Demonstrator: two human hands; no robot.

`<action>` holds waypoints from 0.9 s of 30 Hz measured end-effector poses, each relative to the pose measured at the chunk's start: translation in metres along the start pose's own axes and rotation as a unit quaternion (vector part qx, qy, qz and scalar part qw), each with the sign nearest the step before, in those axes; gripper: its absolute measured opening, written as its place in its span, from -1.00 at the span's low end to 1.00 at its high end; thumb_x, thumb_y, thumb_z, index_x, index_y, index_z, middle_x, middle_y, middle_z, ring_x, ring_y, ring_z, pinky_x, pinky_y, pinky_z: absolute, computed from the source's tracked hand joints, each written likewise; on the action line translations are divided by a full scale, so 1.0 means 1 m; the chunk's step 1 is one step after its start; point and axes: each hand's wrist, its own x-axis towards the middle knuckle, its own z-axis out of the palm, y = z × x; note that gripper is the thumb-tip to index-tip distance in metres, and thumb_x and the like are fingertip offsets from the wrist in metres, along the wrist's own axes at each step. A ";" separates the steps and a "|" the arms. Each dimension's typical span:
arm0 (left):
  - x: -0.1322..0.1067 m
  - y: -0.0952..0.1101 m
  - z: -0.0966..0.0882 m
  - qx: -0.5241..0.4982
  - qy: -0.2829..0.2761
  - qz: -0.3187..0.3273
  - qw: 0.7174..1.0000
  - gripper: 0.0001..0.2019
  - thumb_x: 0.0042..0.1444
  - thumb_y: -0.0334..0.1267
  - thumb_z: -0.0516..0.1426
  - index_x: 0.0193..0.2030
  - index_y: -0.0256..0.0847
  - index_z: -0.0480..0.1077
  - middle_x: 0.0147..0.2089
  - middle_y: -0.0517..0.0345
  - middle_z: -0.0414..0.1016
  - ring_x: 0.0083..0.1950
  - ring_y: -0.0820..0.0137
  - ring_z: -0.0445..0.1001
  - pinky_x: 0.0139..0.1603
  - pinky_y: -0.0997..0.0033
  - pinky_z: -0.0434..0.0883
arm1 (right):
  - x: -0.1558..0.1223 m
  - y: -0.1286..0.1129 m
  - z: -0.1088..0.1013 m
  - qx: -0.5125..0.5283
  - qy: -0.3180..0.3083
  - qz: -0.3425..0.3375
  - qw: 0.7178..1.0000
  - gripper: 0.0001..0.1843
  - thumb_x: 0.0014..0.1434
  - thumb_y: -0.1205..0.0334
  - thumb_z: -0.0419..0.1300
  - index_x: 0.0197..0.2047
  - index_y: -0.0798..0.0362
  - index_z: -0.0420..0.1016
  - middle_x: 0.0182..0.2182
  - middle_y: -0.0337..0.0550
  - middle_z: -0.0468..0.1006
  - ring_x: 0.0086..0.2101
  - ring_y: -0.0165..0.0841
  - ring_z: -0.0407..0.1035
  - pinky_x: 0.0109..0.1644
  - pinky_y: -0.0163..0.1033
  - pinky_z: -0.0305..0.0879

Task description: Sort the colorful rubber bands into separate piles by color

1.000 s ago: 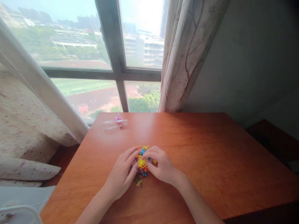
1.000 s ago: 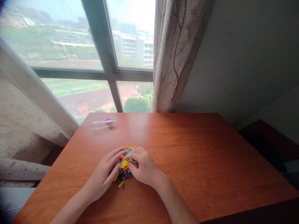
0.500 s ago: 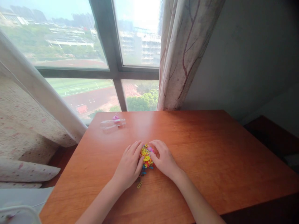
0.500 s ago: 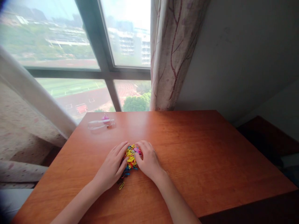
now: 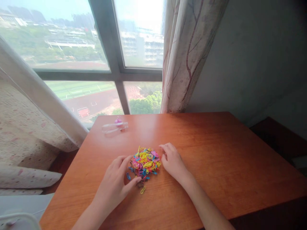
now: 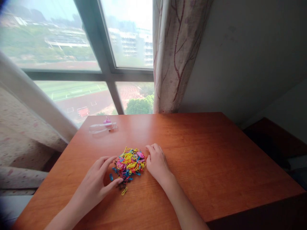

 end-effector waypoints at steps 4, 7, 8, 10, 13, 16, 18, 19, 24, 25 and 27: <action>-0.016 0.007 -0.003 0.040 -0.073 -0.027 0.996 -0.40 -0.24 0.00 0.41 -0.04 -0.13 0.38 -0.16 0.08 0.53 -0.15 0.14 0.50 -0.12 0.19 0.41 | -0.002 -0.010 0.003 -0.069 -0.037 0.003 0.997 -0.67 0.11 0.50 0.08 -0.10 0.04 0.50 -0.25 -0.06 0.45 -0.18 -0.22 0.35 -0.05 -0.18 0.31; -0.021 0.014 -0.001 0.068 -0.104 -0.015 0.992 -0.61 -0.16 0.04 0.37 -0.31 -0.12 0.39 -0.30 0.14 0.52 -0.26 0.19 0.50 -0.23 0.26 0.38 | 0.001 -0.022 0.012 -0.079 -0.035 0.003 0.996 -0.64 0.11 0.51 0.08 -0.07 0.04 0.49 -0.23 -0.05 0.48 -0.16 -0.20 0.36 -0.03 -0.18 0.29; -0.021 0.015 0.000 0.071 -0.105 -0.004 0.992 -0.64 -0.11 0.07 0.34 -0.35 -0.12 0.38 -0.33 0.15 0.52 -0.29 0.21 0.49 -0.26 0.29 0.37 | 0.002 -0.025 0.014 -0.074 -0.034 0.000 0.997 -0.63 0.11 0.52 0.08 -0.05 0.05 0.49 -0.23 -0.04 0.48 -0.16 -0.20 0.36 -0.02 -0.17 0.29; -0.020 0.016 0.002 0.075 -0.088 0.018 0.993 -0.68 0.02 0.07 0.27 -0.38 -0.12 0.36 -0.35 0.16 0.51 -0.32 0.25 0.49 -0.31 0.33 0.35 | 0.006 -0.030 0.018 -0.056 -0.033 -0.006 0.998 -0.62 0.12 0.52 0.06 -0.04 0.06 0.49 -0.21 -0.02 0.50 -0.15 -0.20 0.37 -0.01 -0.17 0.29; -0.016 0.017 0.005 0.079 -0.060 0.044 0.994 -0.75 0.17 -0.01 0.16 -0.40 -0.12 0.34 -0.38 0.17 0.49 -0.35 0.29 0.48 -0.35 0.37 0.34 | 0.011 -0.030 0.019 -0.017 -0.029 -0.016 0.999 -0.62 0.14 0.53 0.04 -0.03 0.06 0.49 -0.20 -0.04 0.52 -0.14 -0.22 0.40 0.00 -0.20 0.30; -0.012 0.019 0.009 0.082 -0.044 0.073 0.993 -0.77 0.23 -0.08 0.12 -0.41 -0.12 0.33 -0.40 0.18 0.48 -0.38 0.32 0.46 -0.36 0.38 0.33 | 0.012 -0.023 0.017 0.011 -0.016 -0.010 1.000 -0.61 0.15 0.54 0.02 -0.03 0.06 0.49 -0.19 -0.05 0.53 -0.14 -0.24 0.41 -0.01 -0.22 0.31; -0.009 0.020 0.013 0.086 -0.033 0.091 0.992 -0.77 0.26 -0.12 0.08 -0.41 -0.12 0.33 -0.41 0.18 0.48 -0.39 0.34 0.46 -0.35 0.39 0.34 | 0.010 -0.016 0.015 0.025 -0.002 -0.001 1.000 -0.59 0.14 0.55 0.01 -0.03 0.07 0.48 -0.18 -0.05 0.53 -0.14 -0.24 0.42 0.00 -0.22 0.32; -0.008 0.020 0.015 0.086 -0.028 0.097 0.991 -0.76 0.28 -0.14 0.06 -0.40 -0.12 0.34 -0.40 0.18 0.48 -0.38 0.34 0.46 -0.34 0.39 0.34 | 0.010 -0.012 0.014 0.033 0.004 0.002 0.999 -0.58 0.13 0.56 0.00 -0.03 0.06 0.48 -0.18 -0.05 0.53 -0.14 -0.25 0.42 0.01 -0.22 0.32; -0.004 0.021 0.020 0.080 -0.002 0.092 0.993 -0.77 0.30 -0.16 0.02 -0.37 -0.12 0.36 -0.39 0.16 0.48 -0.35 0.34 0.47 -0.30 0.39 0.36 | 0.005 0.000 0.013 0.085 0.024 -0.003 0.996 -0.55 0.10 0.60 -0.03 -0.09 0.03 0.50 -0.20 -0.10 0.53 -0.15 -0.30 0.43 -0.01 -0.26 0.36; -0.004 0.022 0.020 0.080 0.004 0.088 0.993 -0.77 0.30 -0.17 0.02 -0.37 -0.12 0.37 -0.38 0.16 0.48 -0.35 0.33 0.47 -0.30 0.39 0.36 | 0.005 0.000 0.013 0.091 0.027 -0.006 0.995 -0.57 0.10 0.60 -0.03 -0.11 0.04 0.50 -0.20 -0.10 0.53 -0.15 -0.30 0.43 -0.01 -0.25 0.36; -0.002 0.025 0.019 0.081 0.009 0.083 0.993 -0.77 0.30 -0.17 0.03 -0.37 -0.12 0.37 -0.38 0.15 0.49 -0.35 0.33 0.47 -0.31 0.39 0.36 | 0.004 0.000 0.014 0.094 0.029 -0.012 0.995 -0.60 0.10 0.59 -0.02 -0.13 0.05 0.51 -0.22 -0.09 0.53 -0.16 -0.29 0.43 -0.01 -0.24 0.36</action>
